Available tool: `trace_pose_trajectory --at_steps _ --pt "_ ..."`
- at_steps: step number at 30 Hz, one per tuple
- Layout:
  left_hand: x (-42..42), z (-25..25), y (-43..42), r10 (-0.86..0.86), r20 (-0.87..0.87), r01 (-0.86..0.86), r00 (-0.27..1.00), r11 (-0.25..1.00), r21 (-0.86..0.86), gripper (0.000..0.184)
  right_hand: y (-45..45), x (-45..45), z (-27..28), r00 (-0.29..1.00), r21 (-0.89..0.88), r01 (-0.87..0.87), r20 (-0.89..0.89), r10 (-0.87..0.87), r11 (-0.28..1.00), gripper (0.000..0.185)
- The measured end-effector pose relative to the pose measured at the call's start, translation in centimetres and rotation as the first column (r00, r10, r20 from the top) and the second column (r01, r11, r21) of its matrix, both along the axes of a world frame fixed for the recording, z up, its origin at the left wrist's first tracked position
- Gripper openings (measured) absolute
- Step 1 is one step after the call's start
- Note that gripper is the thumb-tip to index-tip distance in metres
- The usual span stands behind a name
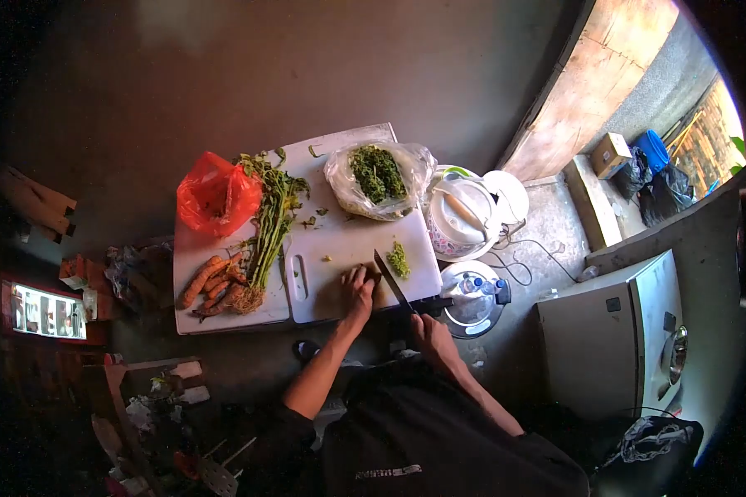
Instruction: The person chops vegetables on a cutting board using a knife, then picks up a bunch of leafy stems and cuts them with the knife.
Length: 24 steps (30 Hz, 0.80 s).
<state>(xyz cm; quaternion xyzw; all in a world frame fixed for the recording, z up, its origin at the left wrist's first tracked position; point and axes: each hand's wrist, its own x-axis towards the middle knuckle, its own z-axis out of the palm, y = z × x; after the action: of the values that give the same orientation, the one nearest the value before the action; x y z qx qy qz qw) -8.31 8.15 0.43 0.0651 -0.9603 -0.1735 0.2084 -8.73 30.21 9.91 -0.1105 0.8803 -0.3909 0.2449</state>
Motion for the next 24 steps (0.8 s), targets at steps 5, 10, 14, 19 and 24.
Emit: trace_pose_trajectory --at_steps 5,10,14,19,24 --pt "0.6 -2.2 -0.3 -0.027 -0.099 0.026 0.995 1.0 -0.015 0.017 -1.0 -0.4 0.8 0.999 0.065 -0.033 -0.011 0.034 0.997 0.04" --pt "0.7 -0.7 -0.4 -0.039 -0.002 0.039 0.999 0.999 -0.018 0.016 -2.2 -0.4 1.0 0.999 0.143 -0.033 -0.024 0.037 0.989 0.039" --pt "0.8 -0.7 0.0 -0.002 -0.027 0.001 1.0 1.0 -0.014 0.015 -3.8 -1.0 -0.4 0.994 0.189 -0.05 -0.084 0.067 0.981 0.036" --pt "0.7 -1.2 -0.3 0.018 -0.02 -0.019 1.0 0.997 -0.075 0.01 -5.9 -2.3 -2.1 0.985 0.134 -0.076 -0.145 0.096 0.988 0.035" --pt "0.4 0.7 -0.2 0.042 -0.133 -0.044 0.99 0.999 -0.016 0.008 -6.4 -4.7 -2.5 0.986 0.076 -0.084 -0.139 0.094 0.994 0.038"
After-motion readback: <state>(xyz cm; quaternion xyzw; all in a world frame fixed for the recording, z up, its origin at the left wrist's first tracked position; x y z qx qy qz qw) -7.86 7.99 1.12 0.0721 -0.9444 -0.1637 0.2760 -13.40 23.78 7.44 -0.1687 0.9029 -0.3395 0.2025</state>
